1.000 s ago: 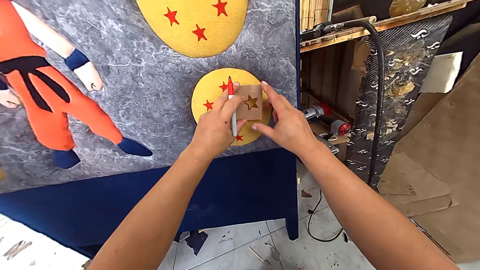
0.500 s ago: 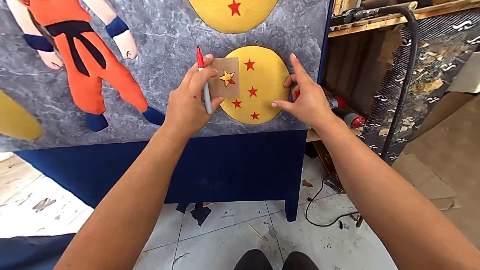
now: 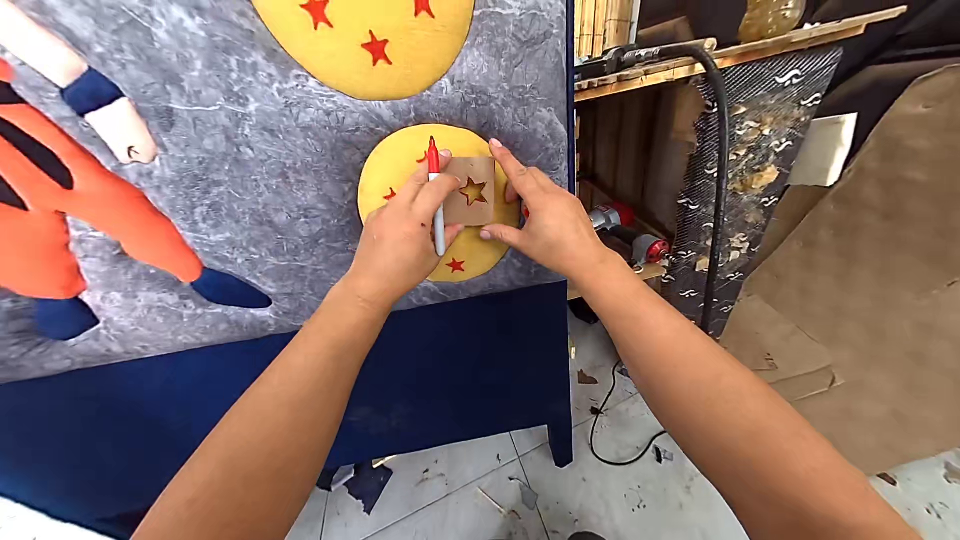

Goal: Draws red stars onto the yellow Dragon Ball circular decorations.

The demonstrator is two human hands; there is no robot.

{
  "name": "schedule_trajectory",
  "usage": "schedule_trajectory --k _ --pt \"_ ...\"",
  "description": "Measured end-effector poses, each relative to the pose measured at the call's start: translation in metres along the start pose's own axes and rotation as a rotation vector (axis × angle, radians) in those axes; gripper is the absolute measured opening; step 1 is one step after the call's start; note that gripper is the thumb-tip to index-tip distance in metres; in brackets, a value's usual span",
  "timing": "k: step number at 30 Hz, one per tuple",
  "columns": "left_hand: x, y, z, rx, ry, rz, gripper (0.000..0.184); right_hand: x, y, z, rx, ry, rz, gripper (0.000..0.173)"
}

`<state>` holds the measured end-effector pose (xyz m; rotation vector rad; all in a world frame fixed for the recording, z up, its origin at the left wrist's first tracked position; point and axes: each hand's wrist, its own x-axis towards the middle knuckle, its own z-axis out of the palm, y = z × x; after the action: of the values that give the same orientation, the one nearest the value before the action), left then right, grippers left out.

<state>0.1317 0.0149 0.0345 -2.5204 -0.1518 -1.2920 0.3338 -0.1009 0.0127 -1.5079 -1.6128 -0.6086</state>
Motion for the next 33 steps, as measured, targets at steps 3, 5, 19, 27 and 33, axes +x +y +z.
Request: schedule_trajectory --k 3,5,19,27,33 --pt "0.002 -0.002 0.002 0.026 0.002 0.001 0.053 0.001 -0.002 0.003 -0.035 0.018 0.008 0.091" --pt "0.003 -0.001 0.002 0.049 -0.018 -0.002 0.053 0.001 -0.001 0.007 -0.044 0.038 0.013 0.086" --pt "0.005 -0.006 0.01 0.096 -0.086 -0.026 0.049 0.0 -0.002 0.025 -0.129 0.128 0.062 0.076" --pt "0.007 -0.012 0.01 0.099 -0.092 -0.015 0.051 0.006 0.002 0.032 -0.112 0.107 0.091 0.075" --pt "0.008 -0.014 0.01 0.092 -0.102 -0.051 0.054 0.009 0.003 0.032 -0.121 0.116 0.074 0.074"
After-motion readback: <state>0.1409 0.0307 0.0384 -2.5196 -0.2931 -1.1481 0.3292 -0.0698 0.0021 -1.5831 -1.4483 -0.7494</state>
